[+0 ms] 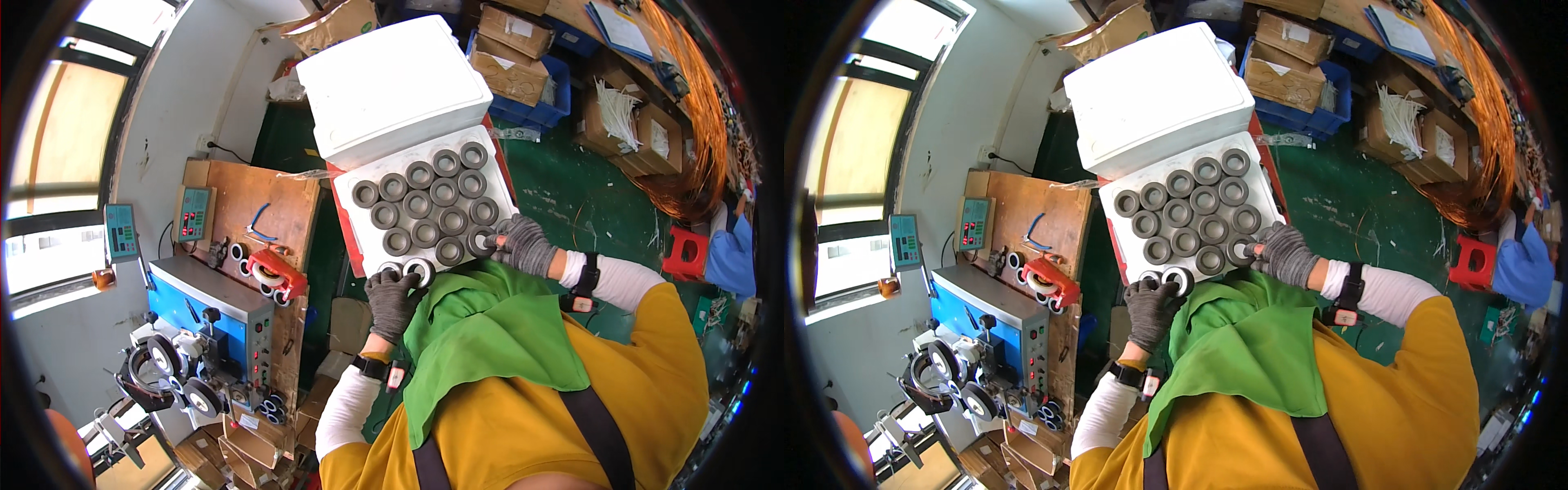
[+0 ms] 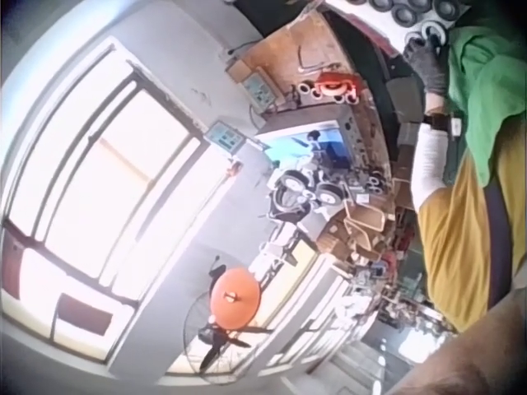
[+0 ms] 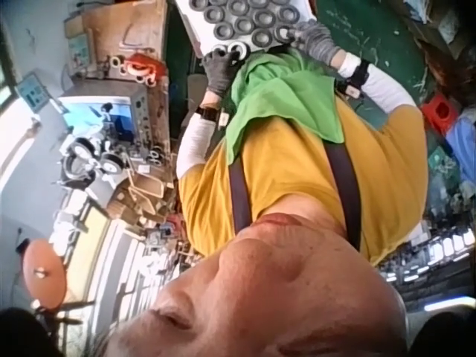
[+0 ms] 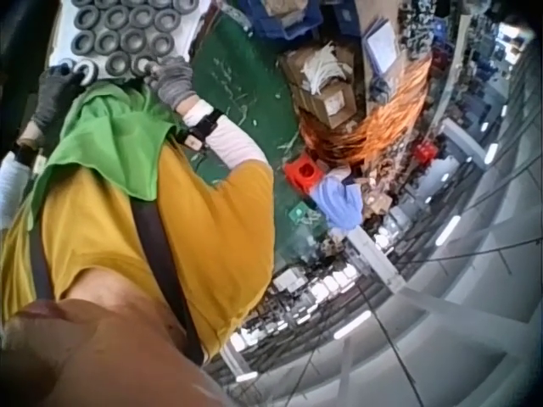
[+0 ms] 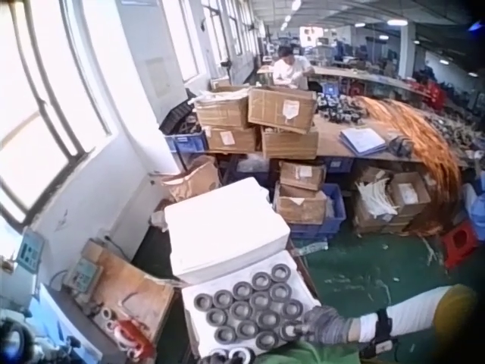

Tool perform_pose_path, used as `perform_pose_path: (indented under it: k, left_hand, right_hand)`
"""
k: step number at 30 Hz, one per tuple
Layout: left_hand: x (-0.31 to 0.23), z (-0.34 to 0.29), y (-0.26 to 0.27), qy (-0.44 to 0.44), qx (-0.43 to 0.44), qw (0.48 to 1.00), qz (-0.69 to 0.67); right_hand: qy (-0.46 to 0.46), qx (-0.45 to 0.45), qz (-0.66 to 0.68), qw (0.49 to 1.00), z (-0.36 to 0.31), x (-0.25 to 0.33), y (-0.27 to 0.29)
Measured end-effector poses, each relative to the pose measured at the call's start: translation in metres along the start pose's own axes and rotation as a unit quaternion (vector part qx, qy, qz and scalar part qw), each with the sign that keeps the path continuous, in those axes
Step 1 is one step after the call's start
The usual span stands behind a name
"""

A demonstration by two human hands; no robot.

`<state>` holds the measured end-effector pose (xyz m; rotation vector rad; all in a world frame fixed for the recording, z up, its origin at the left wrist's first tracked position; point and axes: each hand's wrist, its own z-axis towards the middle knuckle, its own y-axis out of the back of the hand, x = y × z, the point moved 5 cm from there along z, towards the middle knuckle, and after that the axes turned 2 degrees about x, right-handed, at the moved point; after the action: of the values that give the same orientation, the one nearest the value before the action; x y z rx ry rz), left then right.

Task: Processing cylindrical metal components on a finishing machine and organizing them into a foam-lined tray.

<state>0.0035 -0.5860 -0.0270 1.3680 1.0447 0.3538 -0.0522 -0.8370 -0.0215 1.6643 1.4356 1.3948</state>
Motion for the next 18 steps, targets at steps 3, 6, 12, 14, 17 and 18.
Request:
perform_pose_path:
  k: [3,6,12,14,17,18]
  left_hand:
    - [-0.01,0.013,0.032,-0.017,-0.053,0.998,0.021]
    - [-0.012,0.048,0.04,-0.026,-0.061,0.997,0.038]
    - [-0.01,0.097,0.024,-0.017,-0.067,0.99,0.123]
    - [-0.009,0.094,0.023,-0.009,-0.064,0.992,0.108]
    - [-0.009,0.071,0.04,-0.017,-0.163,0.982,0.089]
    - [-0.009,0.059,0.042,-0.009,-0.135,0.988,0.071]
  right_hand:
    - [0.057,-0.12,-0.002,0.991,0.009,0.01,0.034]
    - [0.047,-0.141,-0.031,0.988,0.043,0.003,0.036]
    - [0.018,-0.131,-0.099,0.986,0.095,-0.003,0.022]
    - [0.011,-0.115,-0.107,0.988,0.093,0.004,0.028]
    - [0.015,-0.189,-0.118,0.975,0.072,0.008,0.038]
    - [0.045,-0.224,-0.104,0.968,0.062,0.009,0.041]
